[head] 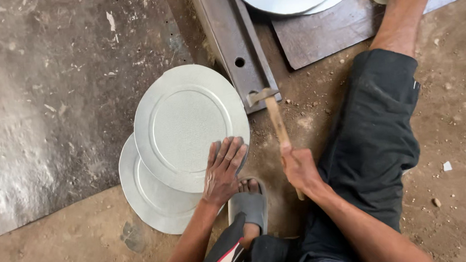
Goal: The person sits on the ground and uses a hammer to repeatedly strike the rim of a round metal plate resting against a metal rail, working the edge of the plate. When finished with one plate, the person sets it on a stack and takes another plate to hammer.
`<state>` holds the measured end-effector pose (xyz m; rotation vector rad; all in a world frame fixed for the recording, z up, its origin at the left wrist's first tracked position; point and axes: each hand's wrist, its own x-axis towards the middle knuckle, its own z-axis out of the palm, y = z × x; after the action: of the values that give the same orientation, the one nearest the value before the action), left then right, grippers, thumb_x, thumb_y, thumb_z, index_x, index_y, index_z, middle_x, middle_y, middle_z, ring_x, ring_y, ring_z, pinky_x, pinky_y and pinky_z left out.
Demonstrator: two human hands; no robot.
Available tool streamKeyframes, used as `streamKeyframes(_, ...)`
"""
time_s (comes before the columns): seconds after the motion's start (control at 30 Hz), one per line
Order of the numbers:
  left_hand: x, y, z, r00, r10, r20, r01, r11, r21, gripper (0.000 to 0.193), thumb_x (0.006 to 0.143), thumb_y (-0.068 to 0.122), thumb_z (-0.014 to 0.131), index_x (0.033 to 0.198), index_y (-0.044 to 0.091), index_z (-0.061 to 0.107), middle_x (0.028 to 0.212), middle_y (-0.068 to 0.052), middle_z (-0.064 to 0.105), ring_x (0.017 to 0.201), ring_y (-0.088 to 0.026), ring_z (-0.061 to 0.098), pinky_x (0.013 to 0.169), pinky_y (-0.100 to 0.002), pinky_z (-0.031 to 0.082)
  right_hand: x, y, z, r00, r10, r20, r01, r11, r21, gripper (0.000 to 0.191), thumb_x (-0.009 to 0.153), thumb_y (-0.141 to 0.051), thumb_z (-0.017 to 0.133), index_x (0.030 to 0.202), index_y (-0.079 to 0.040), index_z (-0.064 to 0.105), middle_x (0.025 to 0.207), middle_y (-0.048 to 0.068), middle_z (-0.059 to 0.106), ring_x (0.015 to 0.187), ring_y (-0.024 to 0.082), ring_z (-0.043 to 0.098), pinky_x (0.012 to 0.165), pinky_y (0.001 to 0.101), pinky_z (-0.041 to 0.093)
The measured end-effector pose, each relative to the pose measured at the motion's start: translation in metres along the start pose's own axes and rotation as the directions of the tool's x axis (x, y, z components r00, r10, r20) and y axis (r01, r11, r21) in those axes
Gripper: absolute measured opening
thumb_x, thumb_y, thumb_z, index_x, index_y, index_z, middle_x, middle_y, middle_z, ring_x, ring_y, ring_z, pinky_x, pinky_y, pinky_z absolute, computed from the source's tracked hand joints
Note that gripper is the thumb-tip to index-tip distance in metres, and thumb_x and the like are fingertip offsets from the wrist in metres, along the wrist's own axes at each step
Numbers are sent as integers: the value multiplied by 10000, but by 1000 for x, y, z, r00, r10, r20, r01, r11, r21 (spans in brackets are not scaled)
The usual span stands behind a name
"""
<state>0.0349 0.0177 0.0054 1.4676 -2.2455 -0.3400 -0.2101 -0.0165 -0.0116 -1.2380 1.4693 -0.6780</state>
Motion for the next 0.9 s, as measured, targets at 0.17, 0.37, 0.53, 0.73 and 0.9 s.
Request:
streamKeyframes(0.17,0,-1,-2,999,-38,33,37,998,42,731,879,59,607,1582,154,433,1674,-44,398,1582,-256,327,1347,-519,192,-5,-4,-1,987,153,57,-150,718,679,509,1082,-462,363,788,-72,504,632,-9,502,465,95,439,397,290,390)
streamKeyframes(0.37,-1,-2,-1,999,22,-29,-25,996,-82,731,889,215,684,1554,108,401,1642,-77,354,1541,-282,294,1268,-547,162,-5,-13,0,901,381,206,-422,663,618,566,1038,-522,381,736,-56,494,574,4,473,402,115,413,340,311,351)
streamKeyframes(0.53,-3,-3,-2,1000,6,20,-6,1000,-6,775,840,151,699,1563,133,419,1665,-50,368,1570,-263,301,1307,-536,171,-11,-6,4,881,430,196,-473,816,332,583,1050,-475,428,661,-48,508,524,36,467,381,142,448,360,312,370)
streamKeyframes(0.73,-10,-6,-7,996,-12,91,17,998,-59,835,802,207,728,1567,139,401,1658,-59,358,1564,-285,288,1292,-550,172,-10,6,4,985,-165,-58,175,939,296,536,1108,-391,530,701,-46,483,611,32,480,510,127,447,421,298,335)
streamKeyframes(0.9,-10,-8,-5,995,48,84,-63,980,190,808,834,206,755,1568,215,417,1675,8,366,1586,-215,299,1330,-496,187,-1,-3,2,977,213,-27,-200,949,246,511,1064,-389,442,683,-58,523,571,29,484,445,112,439,392,314,355)
